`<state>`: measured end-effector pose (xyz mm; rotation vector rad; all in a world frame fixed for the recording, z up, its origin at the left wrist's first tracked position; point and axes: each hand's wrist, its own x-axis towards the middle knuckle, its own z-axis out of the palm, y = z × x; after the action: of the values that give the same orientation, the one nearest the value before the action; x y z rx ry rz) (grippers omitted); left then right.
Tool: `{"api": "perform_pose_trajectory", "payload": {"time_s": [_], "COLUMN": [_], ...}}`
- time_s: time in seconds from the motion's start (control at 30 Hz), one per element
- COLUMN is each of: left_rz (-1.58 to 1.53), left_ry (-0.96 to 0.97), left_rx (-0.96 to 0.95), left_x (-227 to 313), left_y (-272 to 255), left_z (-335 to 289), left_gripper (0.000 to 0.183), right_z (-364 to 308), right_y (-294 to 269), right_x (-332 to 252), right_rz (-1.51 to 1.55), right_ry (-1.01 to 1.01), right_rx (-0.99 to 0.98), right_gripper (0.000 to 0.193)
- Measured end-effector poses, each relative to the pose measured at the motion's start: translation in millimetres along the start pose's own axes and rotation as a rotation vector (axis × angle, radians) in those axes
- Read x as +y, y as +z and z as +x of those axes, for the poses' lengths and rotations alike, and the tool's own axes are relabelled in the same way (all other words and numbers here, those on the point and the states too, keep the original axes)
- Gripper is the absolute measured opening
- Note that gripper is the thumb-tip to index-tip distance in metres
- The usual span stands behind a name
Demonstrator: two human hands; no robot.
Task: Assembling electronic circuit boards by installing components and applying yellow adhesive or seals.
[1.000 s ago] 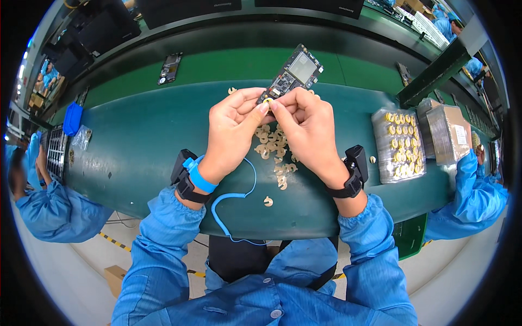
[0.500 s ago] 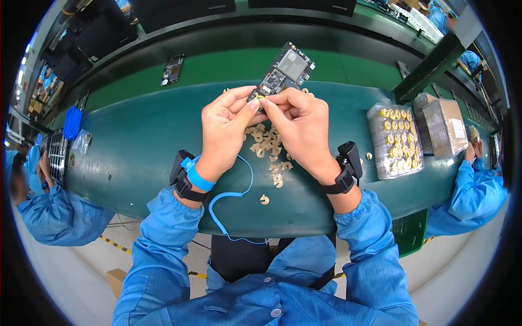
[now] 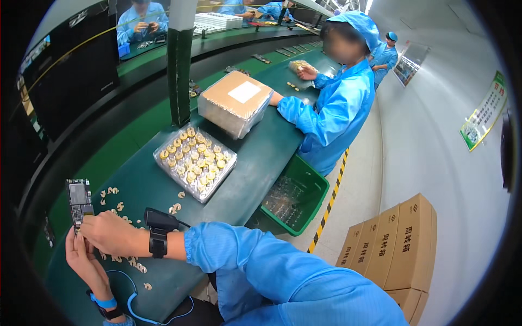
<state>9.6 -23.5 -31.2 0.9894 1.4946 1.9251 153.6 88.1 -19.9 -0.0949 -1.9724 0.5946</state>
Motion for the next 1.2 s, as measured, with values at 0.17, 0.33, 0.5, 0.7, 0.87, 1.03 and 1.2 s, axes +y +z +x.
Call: {"api": "perform_pose_trajectory", "payload": {"time_s": [0.17,0.33,0.5,0.7,0.87,1.03,1.2], "left_rz": [-0.037,0.007,-0.034,-0.189,-0.183,-0.159,-0.163], "left_ry": [-0.012,0.008,0.021,0.043,0.065,0.075,0.093], "left_rx": [-0.007,0.072,0.037,-0.02,-0.035,-0.046,-0.058], "left_x": [1.8,27.5,22.2,35.2,38.8,43.8,44.6], "left_y": [2.6,-12.8,30.4,25.9,17.4,19.1,19.9], "left_z": [7.6,-11.6,-5.9,-5.2,-10.8,-10.2,-10.4], "left_gripper": [0.035,0.035,0.033,0.032,0.031,0.03,0.029], "right_z": [2.2,8.6,-3.6,15.1,13.8,14.8,15.0], "right_y": [-2.2,26.9,-3.5,-5.6,4.1,2.1,1.7], "right_x": [0.6,-14.5,7.3,-8.8,-15.7,-18.4,-20.4], "right_rz": [-0.083,0.066,-0.013,-0.06,-0.048,-0.056,-0.065], "right_ry": [-0.012,-0.014,0.038,-0.015,-0.027,-0.025,-0.049], "right_rx": [-0.055,0.0,-0.011,0.0,0.003,0.005,0.029], "right_gripper": [0.012,0.014,0.01,0.014,0.016,0.017,0.017]}}
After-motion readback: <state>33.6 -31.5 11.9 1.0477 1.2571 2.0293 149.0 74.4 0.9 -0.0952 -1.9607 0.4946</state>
